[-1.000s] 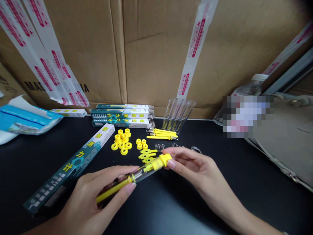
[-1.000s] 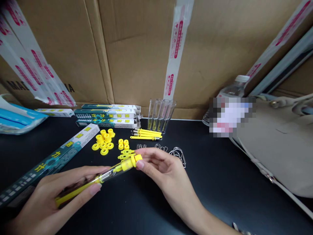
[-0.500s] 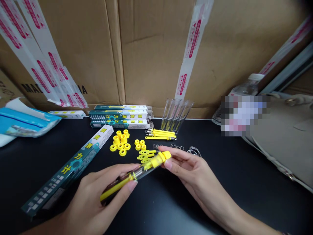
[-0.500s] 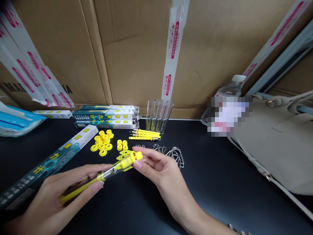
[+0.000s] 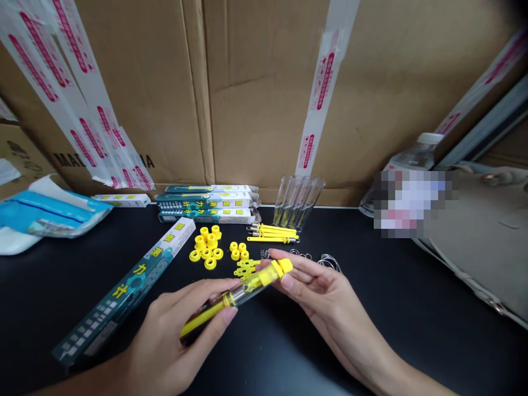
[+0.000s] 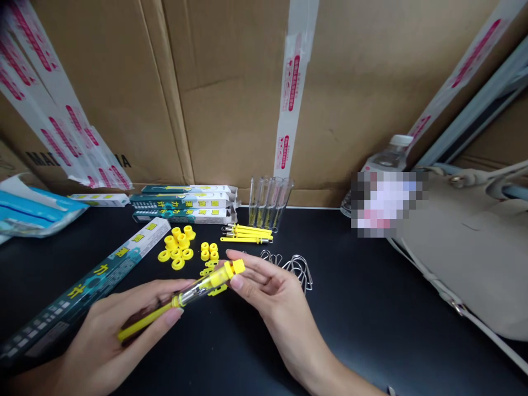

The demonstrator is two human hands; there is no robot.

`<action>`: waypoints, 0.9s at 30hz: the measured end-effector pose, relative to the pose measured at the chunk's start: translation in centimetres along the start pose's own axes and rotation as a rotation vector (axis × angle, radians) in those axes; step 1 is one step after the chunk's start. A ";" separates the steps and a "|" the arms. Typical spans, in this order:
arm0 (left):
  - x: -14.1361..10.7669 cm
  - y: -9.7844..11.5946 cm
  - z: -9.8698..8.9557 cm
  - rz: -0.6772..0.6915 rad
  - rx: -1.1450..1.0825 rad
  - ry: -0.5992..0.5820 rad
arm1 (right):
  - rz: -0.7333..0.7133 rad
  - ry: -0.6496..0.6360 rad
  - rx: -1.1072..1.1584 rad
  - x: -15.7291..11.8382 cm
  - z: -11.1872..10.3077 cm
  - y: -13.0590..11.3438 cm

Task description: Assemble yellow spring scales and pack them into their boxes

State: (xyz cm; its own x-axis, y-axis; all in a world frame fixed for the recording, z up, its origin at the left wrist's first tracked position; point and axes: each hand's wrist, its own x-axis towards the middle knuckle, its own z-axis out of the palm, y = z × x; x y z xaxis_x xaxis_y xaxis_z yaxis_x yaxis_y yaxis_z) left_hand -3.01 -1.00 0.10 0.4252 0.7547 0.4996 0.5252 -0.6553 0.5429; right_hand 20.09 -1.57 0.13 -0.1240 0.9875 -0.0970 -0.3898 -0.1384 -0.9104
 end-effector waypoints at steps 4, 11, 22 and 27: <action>0.1 0.1 0.0 -0.021 -0.004 -0.001 | -0.011 0.009 0.086 -0.2 0.5 0.1; 0.7 0.4 0.2 -0.018 -0.012 -0.015 | -0.045 0.013 0.116 -0.2 0.5 0.4; 0.8 0.4 -0.1 -0.046 -0.009 -0.027 | -0.041 0.008 0.131 -0.2 0.2 0.5; 0.4 0.0 -0.1 -0.040 0.010 -0.030 | -0.028 0.021 0.114 -0.3 0.2 0.6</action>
State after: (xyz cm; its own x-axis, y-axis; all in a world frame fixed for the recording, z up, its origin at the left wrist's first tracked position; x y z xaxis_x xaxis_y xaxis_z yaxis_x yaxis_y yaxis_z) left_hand -2.90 -0.73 0.36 0.4256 0.7810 0.4570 0.5497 -0.6243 0.5550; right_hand 19.69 -1.91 -0.26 -0.0927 0.9924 -0.0813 -0.4946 -0.1168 -0.8612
